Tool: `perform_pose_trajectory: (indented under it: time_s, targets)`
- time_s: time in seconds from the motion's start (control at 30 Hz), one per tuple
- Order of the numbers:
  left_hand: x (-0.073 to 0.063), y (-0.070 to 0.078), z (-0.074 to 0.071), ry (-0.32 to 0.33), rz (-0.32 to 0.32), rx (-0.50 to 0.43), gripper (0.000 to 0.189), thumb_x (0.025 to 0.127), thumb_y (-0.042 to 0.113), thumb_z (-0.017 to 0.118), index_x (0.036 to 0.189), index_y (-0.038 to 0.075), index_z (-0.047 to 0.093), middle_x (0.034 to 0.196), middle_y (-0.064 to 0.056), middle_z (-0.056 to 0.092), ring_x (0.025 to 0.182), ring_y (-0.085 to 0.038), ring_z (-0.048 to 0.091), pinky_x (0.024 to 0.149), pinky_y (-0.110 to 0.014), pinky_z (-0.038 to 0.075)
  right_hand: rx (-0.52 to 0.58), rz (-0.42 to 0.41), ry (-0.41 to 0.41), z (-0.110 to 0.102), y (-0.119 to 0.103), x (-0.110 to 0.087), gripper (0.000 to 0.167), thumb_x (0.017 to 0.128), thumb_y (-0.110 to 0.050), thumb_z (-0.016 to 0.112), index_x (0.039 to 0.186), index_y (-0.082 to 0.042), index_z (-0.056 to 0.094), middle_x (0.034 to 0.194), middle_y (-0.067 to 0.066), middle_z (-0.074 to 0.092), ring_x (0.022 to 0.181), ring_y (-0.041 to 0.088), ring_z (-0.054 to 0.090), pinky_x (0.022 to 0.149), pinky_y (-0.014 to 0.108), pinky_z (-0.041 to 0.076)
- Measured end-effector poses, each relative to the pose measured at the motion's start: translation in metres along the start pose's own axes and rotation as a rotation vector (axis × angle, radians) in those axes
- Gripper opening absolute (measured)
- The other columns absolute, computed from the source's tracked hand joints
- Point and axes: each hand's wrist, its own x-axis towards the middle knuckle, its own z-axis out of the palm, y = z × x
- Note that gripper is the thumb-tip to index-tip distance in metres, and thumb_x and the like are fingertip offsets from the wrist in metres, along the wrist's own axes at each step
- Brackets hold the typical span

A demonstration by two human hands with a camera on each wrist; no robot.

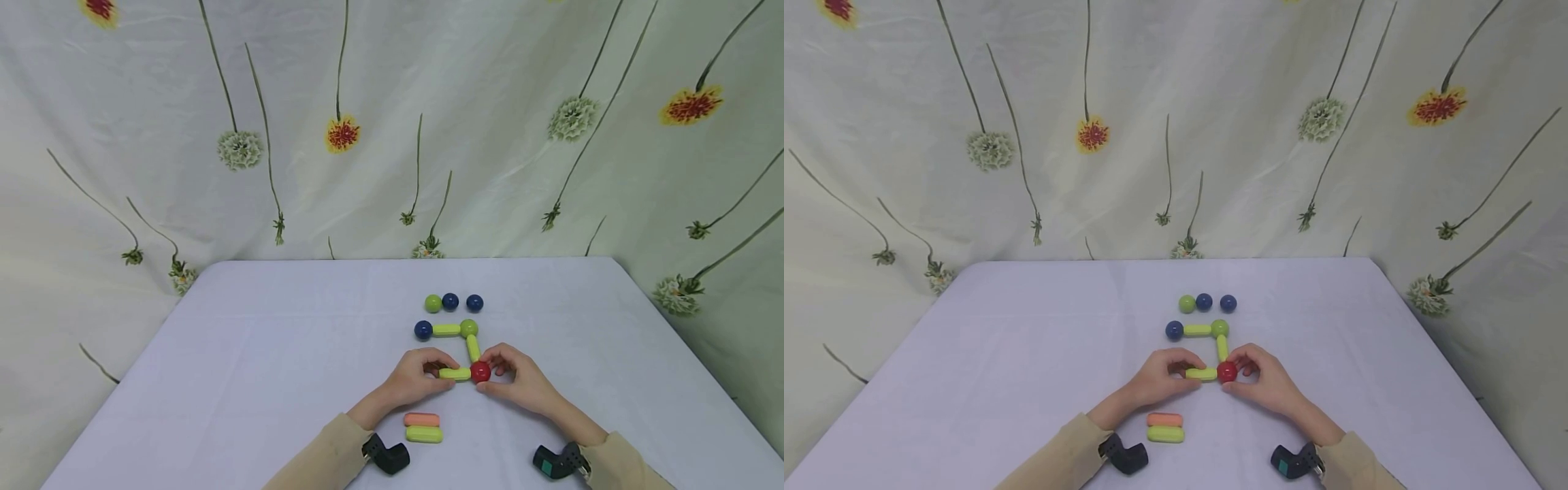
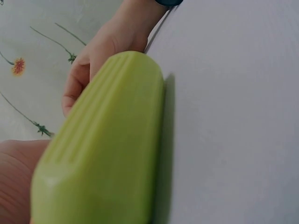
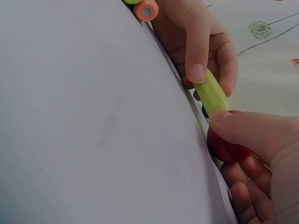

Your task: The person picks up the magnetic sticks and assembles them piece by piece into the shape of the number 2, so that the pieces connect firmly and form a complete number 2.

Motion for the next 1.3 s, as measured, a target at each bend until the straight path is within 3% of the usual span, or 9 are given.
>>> perform_pose_trajectory:
  time_s: [0.27,0.6,0.87,1.2,1.3]
  targets:
    - [-0.001,0.000,0.000,0.039,-0.032,0.012,0.020,0.079,0.000,0.072,0.099,-0.002,0.069,0.094,-0.013,0.068,0.084,-0.032,0.060,0.075,-0.025,0.050,-0.001,-0.002,0.007,0.000,0.000,0.000,0.038,0.071,-0.028,0.083,0.101,-0.015,0.061,0.090,-0.005,0.059,0.079,0.013,0.053,0.071,0.025,0.045]
    - [0.007,-0.040,0.009,0.052,-0.032,0.007,0.022,0.078,0.013,0.077,0.098,0.012,0.072,0.092,0.003,0.068,0.079,-0.011,0.058,0.073,-0.020,0.048,-0.005,-0.001,0.016,0.000,0.000,0.000,0.037,0.072,-0.025,0.082,0.101,-0.015,0.061,0.089,-0.005,0.059,0.079,0.014,0.053,0.070,0.024,0.045]
    - [0.007,-0.041,0.009,0.069,-0.039,0.005,0.021,0.077,0.014,0.078,0.098,0.012,0.071,0.092,0.004,0.067,0.079,-0.010,0.058,0.073,-0.021,0.049,0.008,-0.008,0.022,0.001,0.001,0.000,0.037,0.073,-0.022,0.082,0.102,-0.014,0.060,0.090,-0.004,0.059,0.078,0.014,0.053,0.070,0.024,0.045]
    - [0.007,-0.040,0.009,0.063,-0.034,0.021,0.021,0.079,0.014,0.076,0.099,0.011,0.071,0.093,0.004,0.067,0.080,-0.008,0.058,0.074,-0.022,0.050,-0.010,-0.018,0.037,-0.004,-0.030,-0.004,0.034,0.072,-0.001,0.078,0.101,-0.004,0.060,0.089,0.004,0.059,0.076,0.027,0.053,0.067,0.028,0.045]
    - [0.006,-0.039,0.009,0.063,-0.038,0.020,0.021,0.080,0.014,0.076,0.100,0.012,0.071,0.094,0.004,0.067,0.080,-0.009,0.058,0.074,-0.022,0.050,-0.013,-0.010,0.040,-0.002,-0.024,-0.003,0.035,0.072,-0.003,0.079,0.102,-0.006,0.059,0.089,0.002,0.058,0.076,0.026,0.053,0.067,0.027,0.045]
